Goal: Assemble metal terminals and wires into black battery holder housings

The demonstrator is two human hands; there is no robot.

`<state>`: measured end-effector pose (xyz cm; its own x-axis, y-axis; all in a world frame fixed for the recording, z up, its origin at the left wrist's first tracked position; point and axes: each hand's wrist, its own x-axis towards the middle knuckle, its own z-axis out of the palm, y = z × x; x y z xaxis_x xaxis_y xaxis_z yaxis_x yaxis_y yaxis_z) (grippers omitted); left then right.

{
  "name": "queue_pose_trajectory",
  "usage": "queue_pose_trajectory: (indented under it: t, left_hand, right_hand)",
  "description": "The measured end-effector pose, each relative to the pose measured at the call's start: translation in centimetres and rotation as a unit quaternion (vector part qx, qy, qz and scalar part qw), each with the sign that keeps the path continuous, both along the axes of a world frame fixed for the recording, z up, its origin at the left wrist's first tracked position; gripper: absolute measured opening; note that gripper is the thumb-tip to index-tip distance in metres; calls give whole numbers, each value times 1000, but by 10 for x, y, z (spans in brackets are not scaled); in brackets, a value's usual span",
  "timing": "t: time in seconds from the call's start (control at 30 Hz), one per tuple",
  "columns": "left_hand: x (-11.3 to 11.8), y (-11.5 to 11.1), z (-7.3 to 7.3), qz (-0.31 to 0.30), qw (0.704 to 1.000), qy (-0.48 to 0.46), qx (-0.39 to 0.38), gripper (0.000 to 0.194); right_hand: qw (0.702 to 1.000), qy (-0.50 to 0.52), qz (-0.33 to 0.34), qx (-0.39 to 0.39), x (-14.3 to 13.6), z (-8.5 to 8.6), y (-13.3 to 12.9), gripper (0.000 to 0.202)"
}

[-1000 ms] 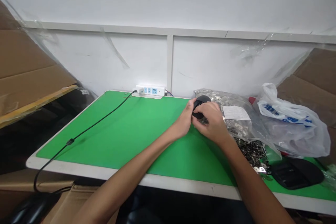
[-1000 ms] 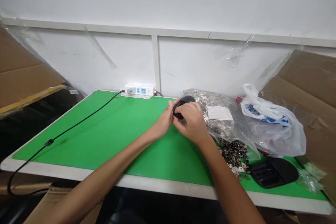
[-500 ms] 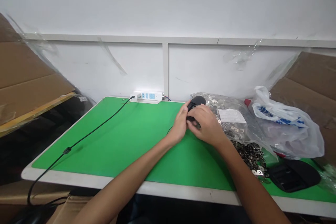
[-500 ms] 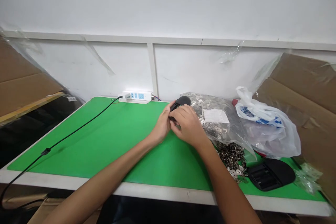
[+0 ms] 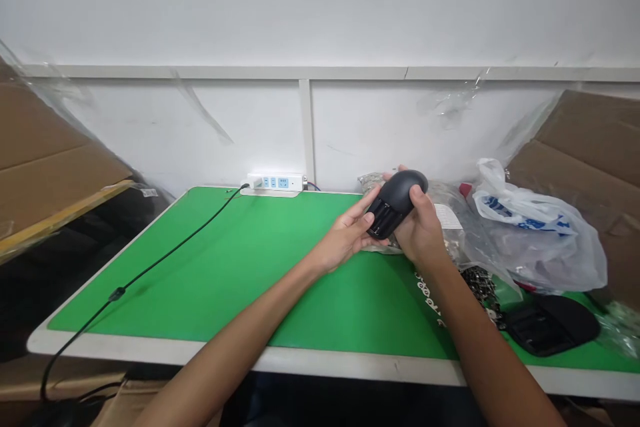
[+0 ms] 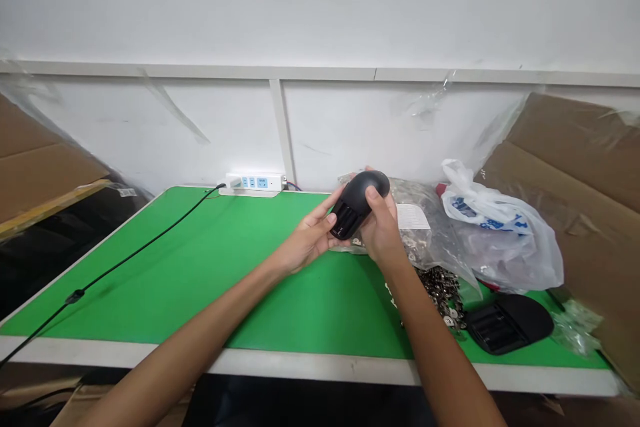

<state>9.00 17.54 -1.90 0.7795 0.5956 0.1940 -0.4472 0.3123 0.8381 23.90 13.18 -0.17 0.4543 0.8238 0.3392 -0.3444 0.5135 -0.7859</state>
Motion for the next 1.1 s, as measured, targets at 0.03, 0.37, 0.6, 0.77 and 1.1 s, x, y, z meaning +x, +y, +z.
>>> queue_pose_trajectory:
  t: [0.03,0.37,0.6,0.77,1.1]
  left_hand:
    - [-1,1,0,-15,1000,4,-7,71]
    - [-4,2,1,-53,995,-24,-79,64]
    - [-5,1,2,-70,989,-37,-124,45]
    - [-6,7,-5,-79,987,-53,-132,37]
    - [-10,6,3,-100,988,-37,-110,40]
  right_hand:
    - [1000,9,25,-1,-1,4,-3,59]
    - [997,3,54,51,-2,11,-14,72]
    - [989,-23,94,112,0,18,-24,79]
    - [981,-61,104,152,-3,24,-27,77]
    - [989,25,97,107,-5,27,-26,75]
